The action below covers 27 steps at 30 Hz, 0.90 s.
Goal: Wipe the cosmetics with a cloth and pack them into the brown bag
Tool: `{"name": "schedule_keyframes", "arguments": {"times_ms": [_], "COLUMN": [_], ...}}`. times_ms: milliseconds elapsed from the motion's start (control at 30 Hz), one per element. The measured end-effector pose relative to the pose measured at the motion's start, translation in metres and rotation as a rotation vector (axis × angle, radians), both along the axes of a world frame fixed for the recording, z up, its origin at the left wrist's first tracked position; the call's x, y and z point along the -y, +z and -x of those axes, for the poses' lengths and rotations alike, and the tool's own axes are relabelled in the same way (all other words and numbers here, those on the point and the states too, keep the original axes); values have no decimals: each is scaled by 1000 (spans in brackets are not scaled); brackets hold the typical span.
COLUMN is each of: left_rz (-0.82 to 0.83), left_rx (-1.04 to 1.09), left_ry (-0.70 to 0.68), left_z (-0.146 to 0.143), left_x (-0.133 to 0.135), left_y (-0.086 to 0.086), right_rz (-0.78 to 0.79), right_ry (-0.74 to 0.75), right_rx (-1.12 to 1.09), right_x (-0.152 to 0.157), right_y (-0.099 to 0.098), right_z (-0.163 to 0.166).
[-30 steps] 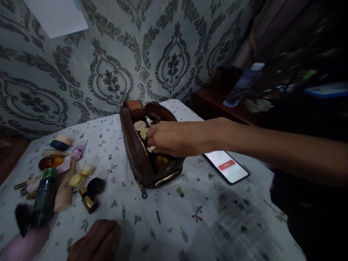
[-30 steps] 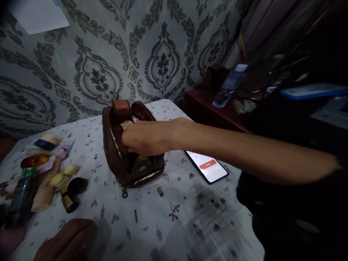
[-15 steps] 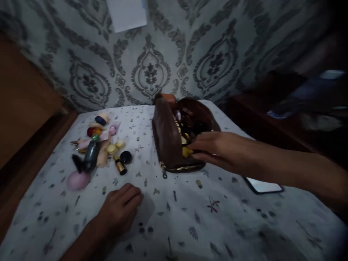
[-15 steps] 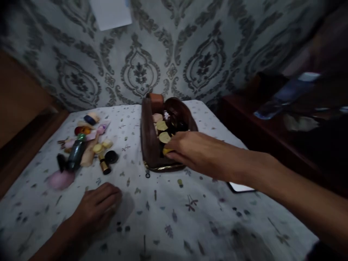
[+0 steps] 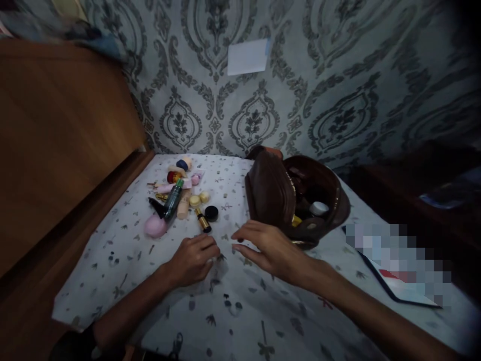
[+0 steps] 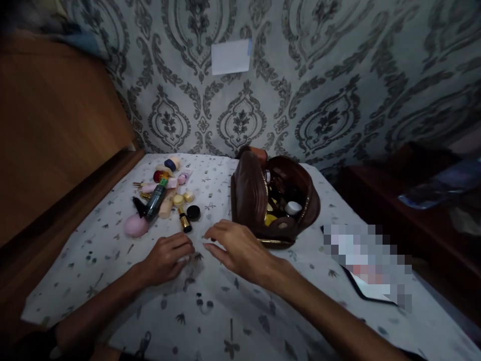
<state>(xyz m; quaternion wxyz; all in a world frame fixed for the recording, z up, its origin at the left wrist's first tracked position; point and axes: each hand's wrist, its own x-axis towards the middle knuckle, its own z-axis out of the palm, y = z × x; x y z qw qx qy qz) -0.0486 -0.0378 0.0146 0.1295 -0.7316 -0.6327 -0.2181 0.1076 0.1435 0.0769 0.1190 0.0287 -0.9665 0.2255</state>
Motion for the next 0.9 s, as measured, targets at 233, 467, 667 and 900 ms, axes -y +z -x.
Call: {"name": "schedule_keyframes", "arguments": {"times_ms": [233,467,667,900], "left_rz": [-207,-438,-567,-636], "left_rx": [181,377,536,789], "left_ry": [195,361,518,714], "left_z": [36,68,82,96], "left_x": [11,34,42,44], "left_y": [1,15,26,26], "right_rz": [105,187,208,271], "right_ry": [-165,-317,-348,-335], "right_rx": [-111,-151,-211,-236], "right_x": [14,9,10,7], "right_y": [-63,-94,-107,-110], "right_z": [92,131,131,129]}}
